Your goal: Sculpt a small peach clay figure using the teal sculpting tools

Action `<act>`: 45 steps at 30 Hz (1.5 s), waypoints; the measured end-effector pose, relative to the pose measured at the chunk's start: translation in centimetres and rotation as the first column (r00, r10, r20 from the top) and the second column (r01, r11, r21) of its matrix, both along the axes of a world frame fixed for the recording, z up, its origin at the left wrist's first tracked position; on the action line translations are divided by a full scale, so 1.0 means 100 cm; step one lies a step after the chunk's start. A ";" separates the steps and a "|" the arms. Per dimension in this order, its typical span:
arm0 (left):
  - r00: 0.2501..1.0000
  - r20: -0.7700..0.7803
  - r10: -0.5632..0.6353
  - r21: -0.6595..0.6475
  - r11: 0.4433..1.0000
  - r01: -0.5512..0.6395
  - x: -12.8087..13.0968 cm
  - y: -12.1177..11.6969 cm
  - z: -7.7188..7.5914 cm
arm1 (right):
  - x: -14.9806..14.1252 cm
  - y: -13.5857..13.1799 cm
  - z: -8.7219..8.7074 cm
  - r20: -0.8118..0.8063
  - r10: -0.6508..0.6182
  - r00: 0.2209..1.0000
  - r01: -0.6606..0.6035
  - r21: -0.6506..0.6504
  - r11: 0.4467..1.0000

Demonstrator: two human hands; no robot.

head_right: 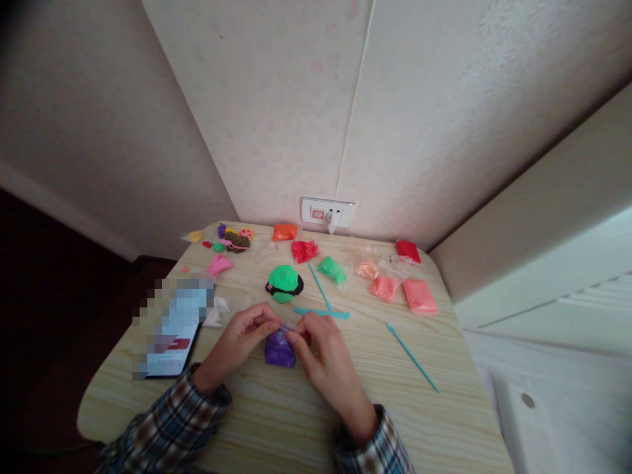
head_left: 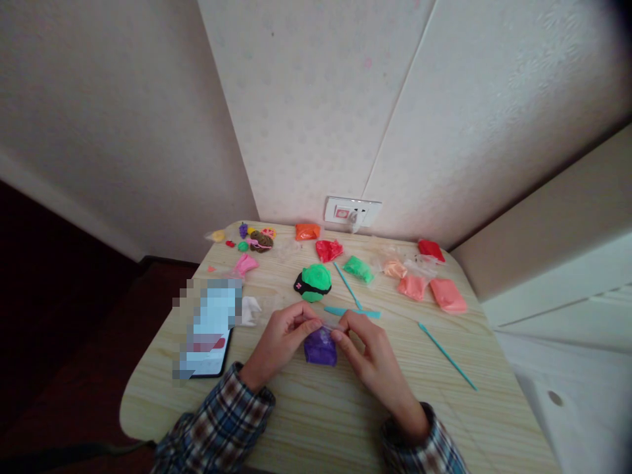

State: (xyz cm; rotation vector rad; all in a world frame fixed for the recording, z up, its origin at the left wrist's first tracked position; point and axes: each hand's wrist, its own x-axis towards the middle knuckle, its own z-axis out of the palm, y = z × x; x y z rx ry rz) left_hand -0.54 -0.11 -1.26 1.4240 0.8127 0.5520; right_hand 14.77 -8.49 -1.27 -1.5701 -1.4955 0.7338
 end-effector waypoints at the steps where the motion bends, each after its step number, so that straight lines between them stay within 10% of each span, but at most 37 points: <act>1: 1.000 -0.010 -0.008 0.012 1.000 0.008 0.000 0.000 0.000 | 0.000 0.000 0.001 0.006 0.018 1.000 -0.018 -0.024 1.000; 17: 0.964 -0.035 -0.265 -0.129 0.957 0.259 -0.001 -0.002 -0.002 | -0.004 -0.004 -0.002 0.059 0.204 0.977 -0.205 0.025 0.978; 29: 0.996 0.023 -0.092 -0.130 0.987 0.094 -0.003 0.005 -0.009 | -0.003 -0.003 0.009 0.029 0.082 0.996 -0.079 -0.082 0.993; 38: 0.995 -0.100 0.020 0.111 0.994 -0.009 -0.002 -0.002 -0.006 | -0.008 -0.001 0.008 -0.012 0.131 0.991 -0.132 -0.157 0.979; 45: 0.994 0.062 -0.088 -0.100 0.991 0.093 0.002 0.002 -0.007 | -0.010 -0.001 0.008 -0.071 0.056 0.996 -0.062 -0.087 0.994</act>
